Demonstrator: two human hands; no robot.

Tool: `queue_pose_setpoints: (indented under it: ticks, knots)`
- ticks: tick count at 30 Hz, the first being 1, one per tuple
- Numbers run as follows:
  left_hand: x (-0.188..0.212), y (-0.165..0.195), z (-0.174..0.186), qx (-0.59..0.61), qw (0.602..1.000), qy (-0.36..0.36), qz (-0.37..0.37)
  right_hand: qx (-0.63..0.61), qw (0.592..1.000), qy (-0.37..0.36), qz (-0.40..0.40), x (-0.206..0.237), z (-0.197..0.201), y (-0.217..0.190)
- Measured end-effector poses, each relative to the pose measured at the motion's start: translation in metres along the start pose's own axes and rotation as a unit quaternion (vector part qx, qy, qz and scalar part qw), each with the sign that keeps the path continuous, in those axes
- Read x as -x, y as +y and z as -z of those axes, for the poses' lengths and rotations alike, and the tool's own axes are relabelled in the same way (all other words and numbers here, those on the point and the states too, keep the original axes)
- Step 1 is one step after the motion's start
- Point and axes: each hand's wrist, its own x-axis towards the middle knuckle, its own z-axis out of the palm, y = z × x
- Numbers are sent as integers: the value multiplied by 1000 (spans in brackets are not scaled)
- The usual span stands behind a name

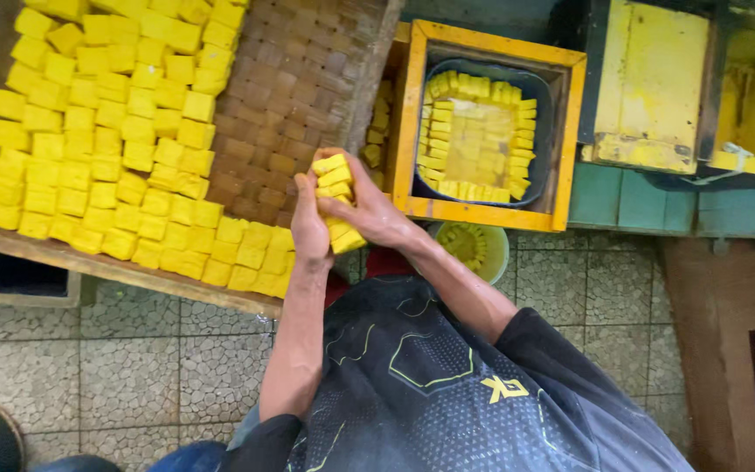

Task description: The person picks yellow tofu cubes one at a time from a woven bamboo tray and places them into a water-filled container beside it, working around the tray until the cubes are cleared. They then carry the empty tray away and stand near water-filled barrels.

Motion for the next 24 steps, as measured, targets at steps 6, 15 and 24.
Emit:
queue_pose_setpoints:
  ticks: [6, 15, 24]
  knots:
    - [3, -25, -45, -255, 964, -17, -73, -341, 924, 137, -105, 44, 139, 52]
    - [48, 14, -9, -115, 986, 100, -66, 562, 802, 114, -167, 0, 252, 86]
    - [110, 79, 76, -159, 914, 303, -216, 640, 743, 161, -110, -33, 184, 22]
